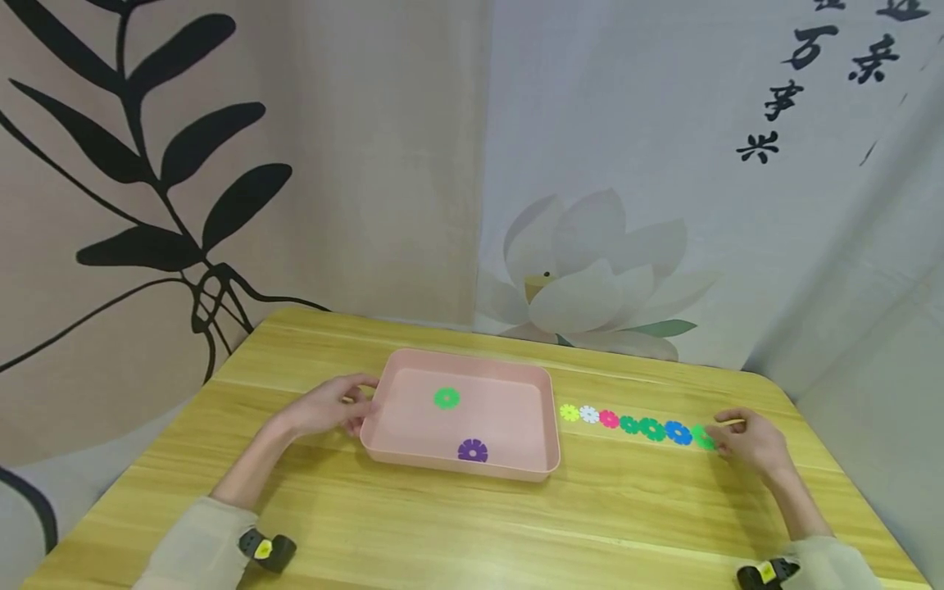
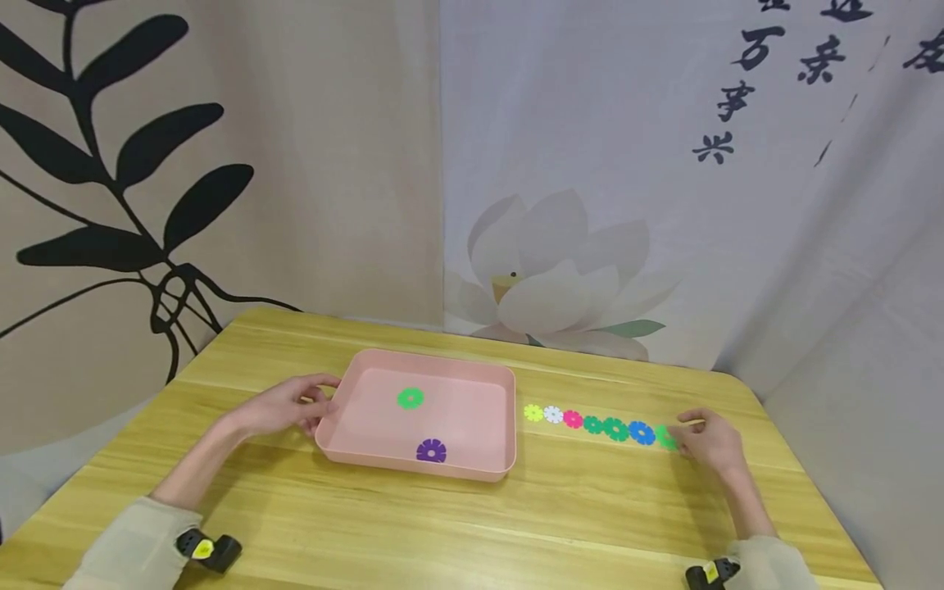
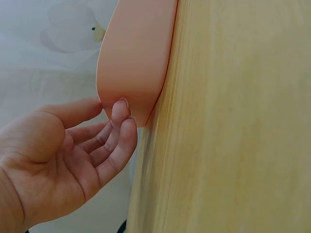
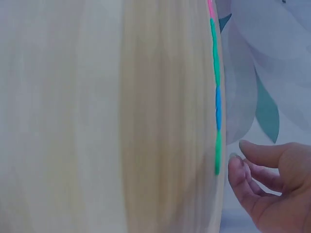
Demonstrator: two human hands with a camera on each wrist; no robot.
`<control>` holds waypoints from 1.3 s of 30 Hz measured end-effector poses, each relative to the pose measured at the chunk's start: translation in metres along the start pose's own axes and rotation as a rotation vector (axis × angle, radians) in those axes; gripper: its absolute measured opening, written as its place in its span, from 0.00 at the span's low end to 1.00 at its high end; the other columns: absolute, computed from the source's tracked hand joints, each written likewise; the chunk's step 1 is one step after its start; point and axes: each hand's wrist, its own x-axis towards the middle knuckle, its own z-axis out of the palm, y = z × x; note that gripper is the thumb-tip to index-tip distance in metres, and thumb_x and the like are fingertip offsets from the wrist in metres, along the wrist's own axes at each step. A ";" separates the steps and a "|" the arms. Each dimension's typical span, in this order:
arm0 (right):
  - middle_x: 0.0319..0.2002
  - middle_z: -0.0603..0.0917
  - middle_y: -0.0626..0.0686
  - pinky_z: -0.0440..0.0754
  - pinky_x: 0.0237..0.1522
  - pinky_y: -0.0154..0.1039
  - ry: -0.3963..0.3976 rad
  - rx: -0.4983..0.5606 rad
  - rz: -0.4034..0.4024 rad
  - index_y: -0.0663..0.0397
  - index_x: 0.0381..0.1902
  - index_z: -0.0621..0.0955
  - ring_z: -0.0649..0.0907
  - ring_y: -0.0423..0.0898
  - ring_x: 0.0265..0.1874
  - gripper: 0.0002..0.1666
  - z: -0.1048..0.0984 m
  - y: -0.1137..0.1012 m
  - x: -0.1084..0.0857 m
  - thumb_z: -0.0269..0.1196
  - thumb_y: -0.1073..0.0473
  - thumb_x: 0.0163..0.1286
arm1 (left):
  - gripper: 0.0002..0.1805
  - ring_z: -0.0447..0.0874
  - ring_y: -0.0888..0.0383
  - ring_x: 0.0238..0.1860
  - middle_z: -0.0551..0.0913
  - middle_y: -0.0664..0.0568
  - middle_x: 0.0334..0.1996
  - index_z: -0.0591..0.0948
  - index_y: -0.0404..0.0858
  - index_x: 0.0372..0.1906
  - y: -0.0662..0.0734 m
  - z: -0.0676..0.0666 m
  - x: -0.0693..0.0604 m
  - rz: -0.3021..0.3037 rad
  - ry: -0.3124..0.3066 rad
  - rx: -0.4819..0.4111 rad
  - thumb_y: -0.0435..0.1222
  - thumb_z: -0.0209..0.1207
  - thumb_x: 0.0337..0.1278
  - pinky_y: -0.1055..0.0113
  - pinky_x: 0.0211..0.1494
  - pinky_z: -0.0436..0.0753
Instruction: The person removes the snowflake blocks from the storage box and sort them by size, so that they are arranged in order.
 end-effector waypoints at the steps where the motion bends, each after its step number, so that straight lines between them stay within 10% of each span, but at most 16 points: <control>1: 0.35 0.83 0.61 0.84 0.30 0.37 0.005 -0.001 -0.016 0.79 0.56 0.72 0.85 0.48 0.28 0.27 0.002 -0.003 -0.001 0.61 0.57 0.76 | 0.29 0.81 0.51 0.33 0.78 0.38 0.39 0.61 0.20 0.71 0.000 0.000 0.000 0.006 -0.003 0.004 0.32 0.54 0.75 0.58 0.38 0.85; 21: 0.43 0.83 0.59 0.86 0.39 0.46 -0.062 0.142 -0.315 0.68 0.56 0.77 0.85 0.60 0.41 0.21 0.061 -0.114 -0.004 0.62 0.57 0.75 | 0.29 0.81 0.51 0.33 0.78 0.40 0.39 0.61 0.20 0.70 -0.002 -0.002 0.001 -0.001 -0.001 0.015 0.32 0.54 0.75 0.57 0.38 0.85; 39: 0.37 0.83 0.50 0.82 0.41 0.37 -0.294 0.185 -0.496 0.63 0.48 0.82 0.82 0.45 0.36 0.12 0.151 -0.204 -0.015 0.67 0.63 0.70 | 0.29 0.82 0.51 0.34 0.78 0.38 0.40 0.61 0.21 0.71 -0.002 -0.001 0.000 -0.008 0.002 0.003 0.33 0.53 0.76 0.57 0.39 0.85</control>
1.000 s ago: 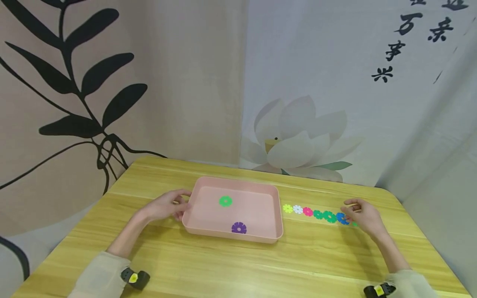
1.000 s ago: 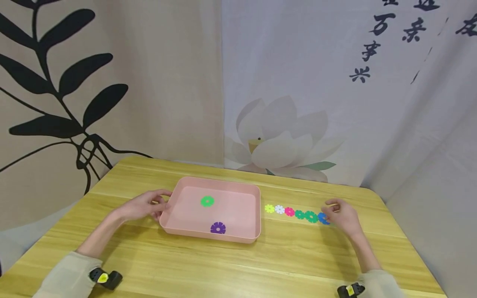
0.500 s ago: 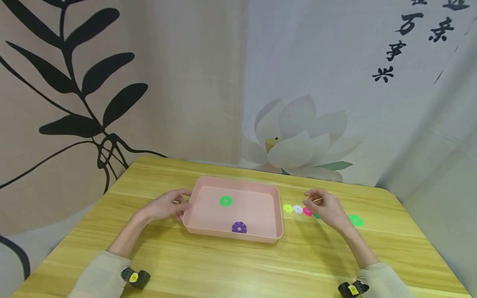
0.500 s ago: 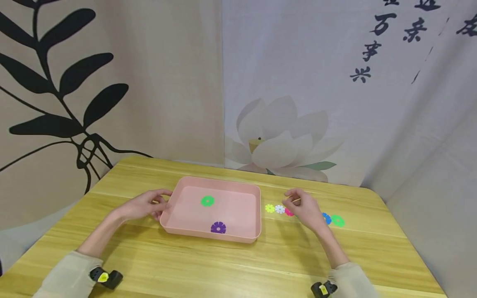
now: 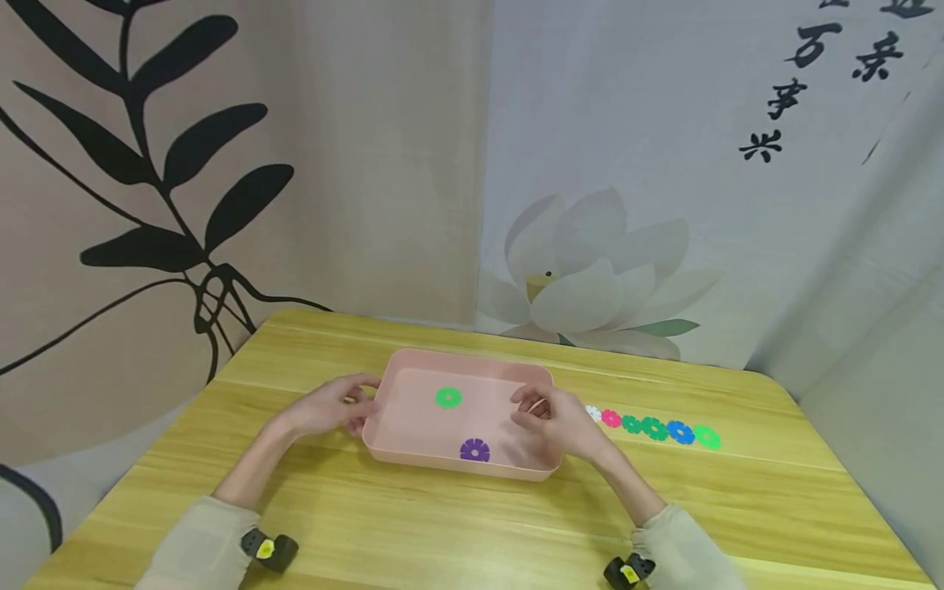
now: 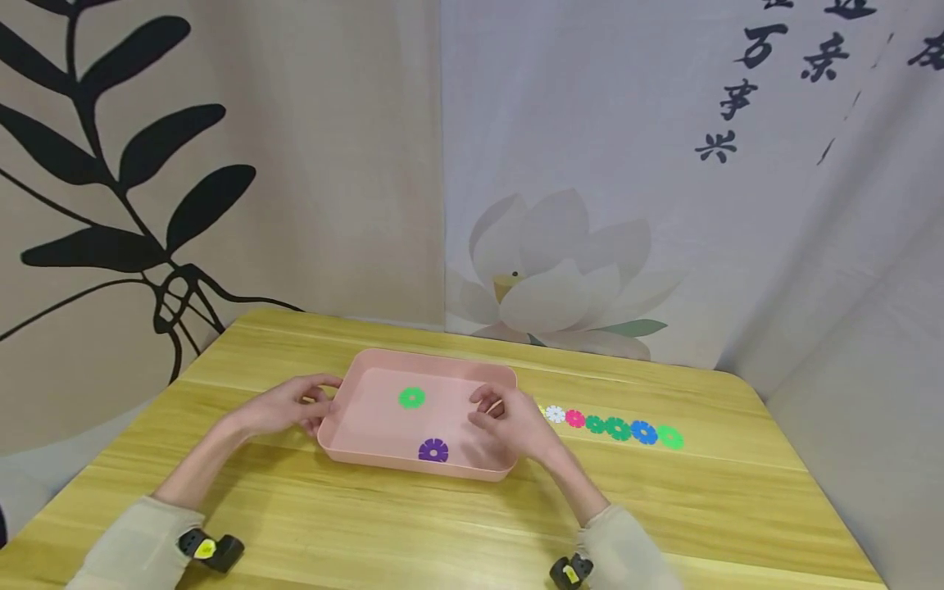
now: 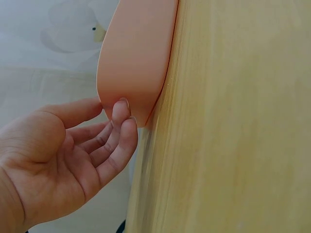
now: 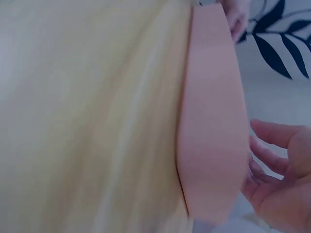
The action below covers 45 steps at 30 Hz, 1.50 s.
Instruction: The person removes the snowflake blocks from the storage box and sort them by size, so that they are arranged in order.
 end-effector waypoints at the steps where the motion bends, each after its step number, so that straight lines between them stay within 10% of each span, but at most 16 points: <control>1: 0.37 0.83 0.50 0.81 0.41 0.37 -0.029 0.004 -0.010 0.63 0.48 0.81 0.82 0.45 0.36 0.12 0.006 -0.002 0.002 0.67 0.63 0.70 | 0.29 0.82 0.51 0.34 0.79 0.38 0.40 0.61 0.21 0.71 0.000 0.000 0.000 0.000 -0.002 -0.001 0.33 0.53 0.76 0.57 0.39 0.85; 15: 0.33 0.80 0.51 0.78 0.37 0.33 -0.283 -0.177 -0.090 0.59 0.41 0.82 0.78 0.45 0.32 0.13 0.045 -0.014 0.022 0.72 0.73 0.60 | 0.29 0.82 0.51 0.34 0.79 0.38 0.40 0.61 0.21 0.71 0.002 0.001 0.001 -0.003 0.004 0.011 0.33 0.54 0.76 0.58 0.39 0.85; 28: 0.32 0.83 0.53 0.83 0.27 0.35 -0.151 -0.011 -0.016 0.59 0.40 0.76 0.83 0.44 0.27 0.09 0.035 -0.010 0.017 0.66 0.72 0.68 | 0.30 0.82 0.52 0.33 0.78 0.37 0.40 0.60 0.19 0.71 0.005 0.002 -0.001 0.016 -0.014 -0.009 0.33 0.53 0.76 0.59 0.38 0.85; 45: 0.36 0.82 0.60 0.87 0.31 0.49 0.136 0.085 0.150 0.66 0.50 0.75 0.84 0.51 0.25 0.12 -0.052 0.029 -0.016 0.63 0.68 0.72 | 0.30 0.81 0.52 0.33 0.77 0.37 0.41 0.60 0.20 0.71 0.001 0.001 -0.001 0.012 -0.007 -0.020 0.33 0.54 0.76 0.58 0.38 0.85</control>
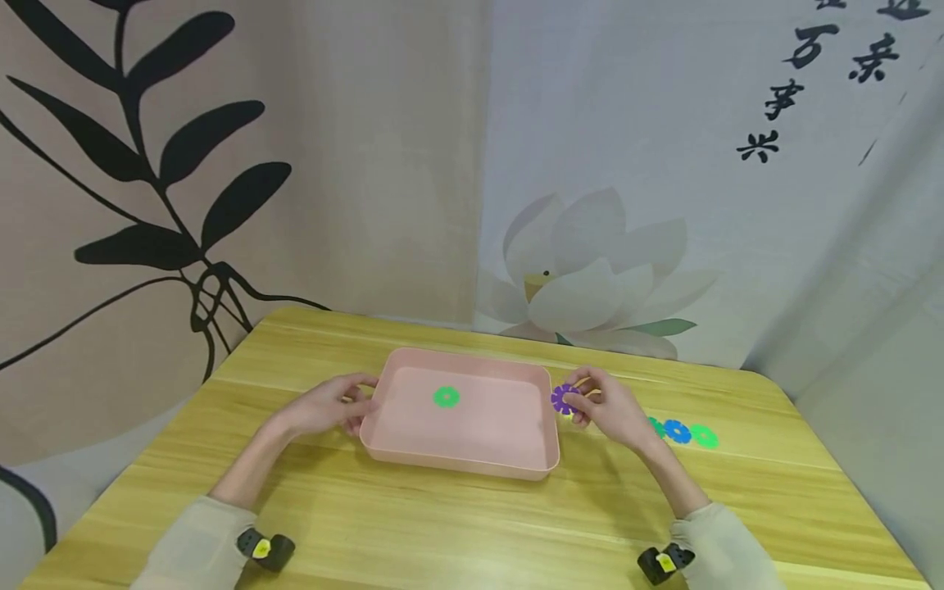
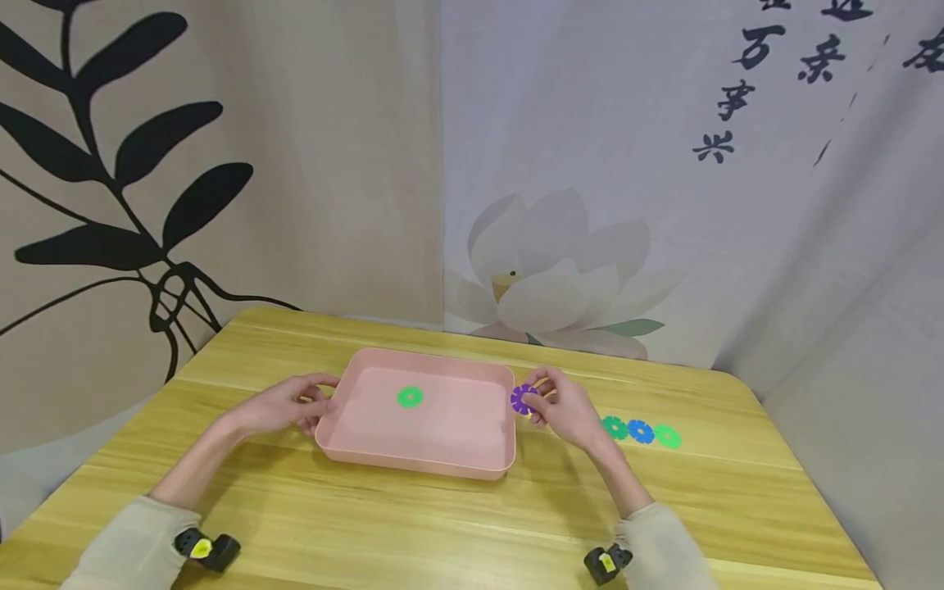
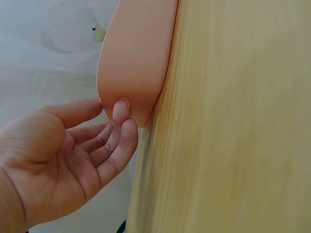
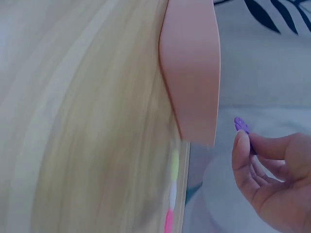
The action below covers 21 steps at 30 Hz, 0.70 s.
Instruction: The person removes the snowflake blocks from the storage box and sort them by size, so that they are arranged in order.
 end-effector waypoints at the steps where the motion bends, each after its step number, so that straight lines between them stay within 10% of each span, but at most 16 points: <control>1: 0.36 0.82 0.60 0.87 0.31 0.49 0.006 -0.009 0.004 0.66 0.50 0.75 0.84 0.53 0.26 0.12 -0.006 0.004 -0.002 0.63 0.68 0.73 | 0.30 0.81 0.52 0.33 0.77 0.37 0.41 0.60 0.19 0.71 0.000 0.000 0.000 0.003 -0.002 -0.002 0.33 0.54 0.76 0.58 0.38 0.85; 21: 0.34 0.85 0.60 0.83 0.28 0.39 0.213 -0.204 0.177 0.72 0.53 0.70 0.86 0.48 0.25 0.20 -0.114 0.090 -0.044 0.61 0.60 0.76 | 0.29 0.81 0.52 0.33 0.78 0.38 0.40 0.60 0.19 0.71 0.000 -0.001 0.001 0.003 -0.009 0.001 0.33 0.53 0.76 0.59 0.38 0.85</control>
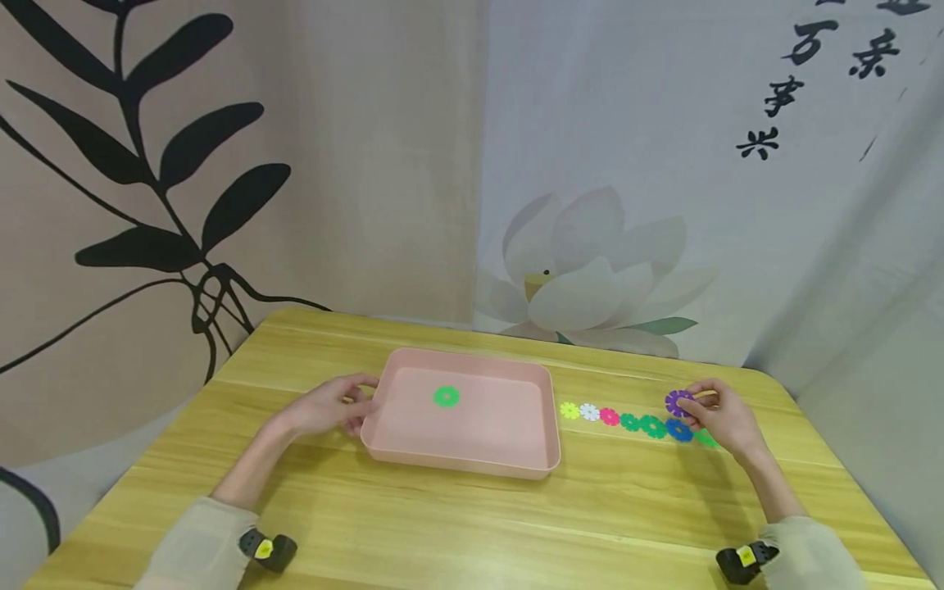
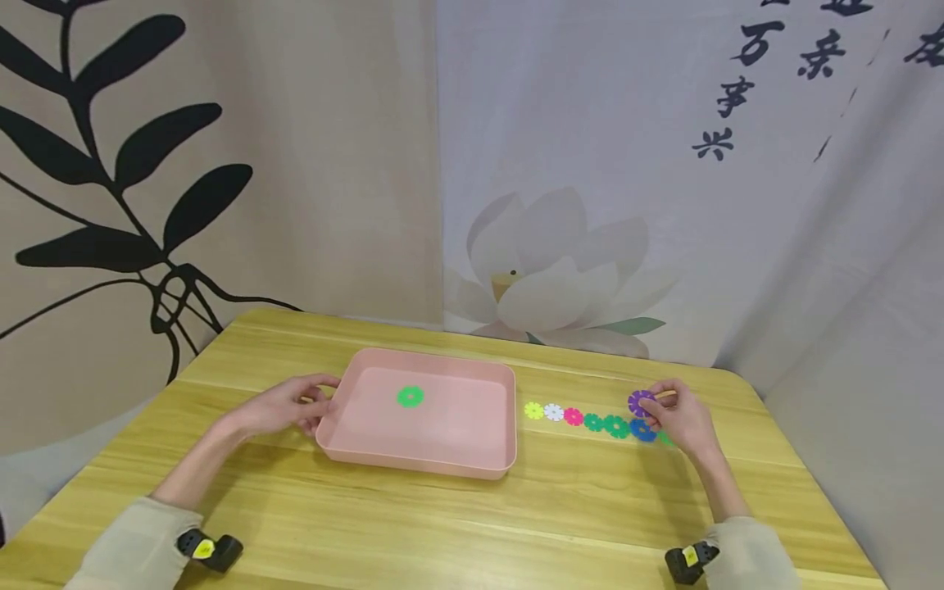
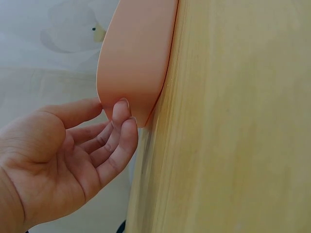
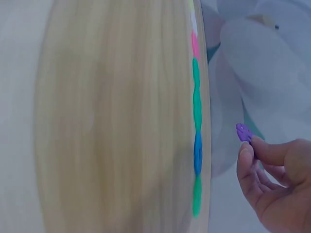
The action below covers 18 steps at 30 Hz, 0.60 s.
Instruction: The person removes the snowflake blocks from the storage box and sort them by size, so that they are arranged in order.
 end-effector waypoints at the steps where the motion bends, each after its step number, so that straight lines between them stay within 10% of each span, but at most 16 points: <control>1: 0.33 0.86 0.59 0.83 0.27 0.38 0.007 -0.014 0.009 0.72 0.53 0.70 0.86 0.47 0.25 0.20 -0.004 0.004 -0.001 0.61 0.60 0.76 | 0.29 0.81 0.52 0.33 0.78 0.38 0.40 0.60 0.19 0.71 0.000 0.000 0.000 -0.003 0.002 0.002 0.33 0.53 0.76 0.59 0.38 0.85; 18: 0.24 0.85 0.53 0.85 0.26 0.36 -0.015 0.018 0.222 0.82 0.48 0.68 0.85 0.43 0.20 0.17 -0.050 0.059 -0.016 0.59 0.68 0.74 | 0.29 0.81 0.53 0.33 0.79 0.37 0.40 0.60 0.20 0.71 0.002 0.002 -0.001 -0.007 0.012 -0.003 0.32 0.53 0.76 0.56 0.38 0.85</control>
